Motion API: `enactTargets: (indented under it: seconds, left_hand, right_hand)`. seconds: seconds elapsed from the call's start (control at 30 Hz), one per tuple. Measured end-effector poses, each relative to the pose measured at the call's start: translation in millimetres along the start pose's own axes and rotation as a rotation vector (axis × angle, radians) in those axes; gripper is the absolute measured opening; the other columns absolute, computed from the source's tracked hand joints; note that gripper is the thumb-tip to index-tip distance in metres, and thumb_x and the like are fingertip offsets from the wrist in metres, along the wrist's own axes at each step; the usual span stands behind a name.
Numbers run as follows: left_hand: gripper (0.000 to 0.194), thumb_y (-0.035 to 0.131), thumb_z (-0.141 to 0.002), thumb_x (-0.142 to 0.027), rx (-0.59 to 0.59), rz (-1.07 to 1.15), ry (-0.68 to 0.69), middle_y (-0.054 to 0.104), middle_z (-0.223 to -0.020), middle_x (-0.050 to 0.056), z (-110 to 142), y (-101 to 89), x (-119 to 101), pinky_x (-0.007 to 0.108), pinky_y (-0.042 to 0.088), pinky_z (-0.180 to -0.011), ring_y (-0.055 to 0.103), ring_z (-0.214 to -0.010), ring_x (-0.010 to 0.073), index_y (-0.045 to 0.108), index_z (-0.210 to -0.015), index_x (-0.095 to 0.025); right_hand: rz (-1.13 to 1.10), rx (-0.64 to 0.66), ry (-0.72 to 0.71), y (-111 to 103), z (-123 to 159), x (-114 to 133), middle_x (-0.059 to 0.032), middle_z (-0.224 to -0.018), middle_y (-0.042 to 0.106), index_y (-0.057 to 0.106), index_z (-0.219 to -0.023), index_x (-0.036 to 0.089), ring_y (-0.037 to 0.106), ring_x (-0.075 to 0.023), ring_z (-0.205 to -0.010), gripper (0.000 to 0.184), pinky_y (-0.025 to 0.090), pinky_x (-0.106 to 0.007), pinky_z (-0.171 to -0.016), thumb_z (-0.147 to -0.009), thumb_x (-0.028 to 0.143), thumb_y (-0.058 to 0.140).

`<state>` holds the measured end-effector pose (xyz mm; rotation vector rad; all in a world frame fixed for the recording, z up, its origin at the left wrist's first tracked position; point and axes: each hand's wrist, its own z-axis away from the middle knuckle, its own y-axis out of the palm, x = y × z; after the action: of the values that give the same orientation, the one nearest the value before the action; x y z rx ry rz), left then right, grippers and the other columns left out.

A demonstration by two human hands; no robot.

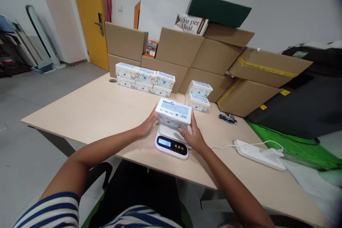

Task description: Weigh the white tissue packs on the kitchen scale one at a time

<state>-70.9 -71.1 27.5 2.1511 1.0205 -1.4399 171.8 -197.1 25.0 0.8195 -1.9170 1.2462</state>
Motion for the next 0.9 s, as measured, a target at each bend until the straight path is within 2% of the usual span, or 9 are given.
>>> enactTargets:
  seconds: [0.1,0.2,0.27,0.37,0.47,0.57,0.67,0.77,0.9]
  left_hand:
    - [0.1,0.025,-0.106,-0.093,-0.129,-0.063,0.04,0.05,-0.181,0.017,-10,-39.9,-7,0.055,0.037,-0.142,0.043,-0.172,0.0379,0.045,-0.175,-0.023]
    - [0.105,0.014,-0.106,-0.092,-0.288,-0.274,-0.081,0.057,-0.175,0.021,-21,-94.3,-3,0.052,0.045,-0.136,0.053,-0.164,0.0376,0.048,-0.169,-0.015]
    - [0.101,0.008,-0.109,-0.084,-0.374,-0.408,-0.157,0.058,-0.173,0.023,-25,-131.8,6,0.048,0.047,-0.134,0.056,-0.161,0.035,0.047,-0.167,-0.011]
    - [0.092,0.01,-0.113,-0.076,-0.44,-0.516,-0.256,0.059,-0.172,0.024,-28,-180.1,19,0.042,0.052,-0.13,0.061,-0.156,0.0327,0.048,-0.164,-0.01]
    - [0.08,0.022,-0.115,-0.068,-0.508,-0.649,-0.411,0.063,-0.166,0.027,-25,-212.5,27,0.048,0.053,-0.127,0.065,-0.153,0.0372,0.054,-0.158,-0.009]
    - [0.069,0.036,-0.114,-0.056,-0.573,-0.806,-0.555,0.064,-0.162,0.034,-20,-226.3,32,0.062,0.038,-0.137,0.059,-0.158,0.0461,0.056,-0.155,-0.004]
    - [0.076,0.042,-0.112,-0.051,-0.583,-0.933,-0.633,0.048,-0.176,0.035,-15,-225.3,38,0.064,0.019,-0.144,0.041,-0.171,0.0466,0.044,-0.167,0.001]
    - [0.086,0.044,-0.11,-0.051,-0.516,-1.013,-0.685,0.029,-0.187,0.033,-14,-218.6,42,0.062,0.014,-0.147,0.026,-0.179,0.0446,0.032,-0.175,0.004]
    - [0.089,0.042,-0.111,-0.052,-0.389,-1.085,-0.713,0.023,-0.191,0.027,-13,-213.3,40,0.061,0.014,-0.148,0.02,-0.181,0.0432,0.03,-0.179,0.003]
  right_hand:
    - [0.029,0.109,-0.008,15,-36,30,-0.0155,-0.185,0.045,-0.005,-0.188,0.027,0.048,-0.0397,-0.171,0.131,0.035,-0.067,-0.14,-0.094,0.073,0.075]
    - [0.089,0.249,-0.038,50,-89,61,-0.0101,-0.189,0.037,-0.002,-0.189,0.027,0.049,-0.0288,-0.171,0.109,0.042,-0.052,-0.14,-0.106,0.057,0.064]
    - [0.207,0.313,-0.021,84,-124,79,-0.0107,-0.186,0.044,0.001,-0.189,0.025,0.059,-0.0227,-0.163,0.095,0.052,-0.04,-0.132,-0.114,0.049,0.054]
    - [0.362,0.356,0.004,141,-166,96,-0.0187,-0.162,0.071,0.022,-0.187,0.019,0.074,-0.031,-0.144,0.084,0.059,-0.044,-0.121,-0.115,0.044,0.058]
    - [0.535,0.401,-0.032,192,-196,107,-0.0219,-0.146,0.078,0.048,-0.176,0.017,0.074,-0.0365,-0.141,0.07,0.057,-0.052,-0.122,-0.112,0.037,0.068]
    - [0.663,0.417,-0.075,226,-220,116,-0.0158,-0.148,0.075,0.062,-0.162,0.02,0.073,-0.0315,-0.137,0.055,0.06,-0.056,-0.12,-0.112,0.038,0.071]
    - [0.751,0.404,-0.085,246,-242,123,-0.0126,-0.151,0.071,0.067,-0.151,0.02,0.073,-0.0287,-0.133,0.048,0.064,-0.055,-0.114,-0.11,0.044,0.074]
    - [0.808,0.394,-0.072,256,-259,126,-0.0124,-0.149,0.072,0.069,-0.148,0.02,0.074,-0.0273,-0.128,0.046,0.066,-0.051,-0.109,-0.11,0.044,0.075]
    - [0.847,0.368,-0.047,262,-272,127,-0.0122,-0.147,0.072,0.069,-0.148,0.02,0.075,-0.0267,-0.126,0.045,0.067,-0.05,-0.107,-0.11,0.044,0.075]
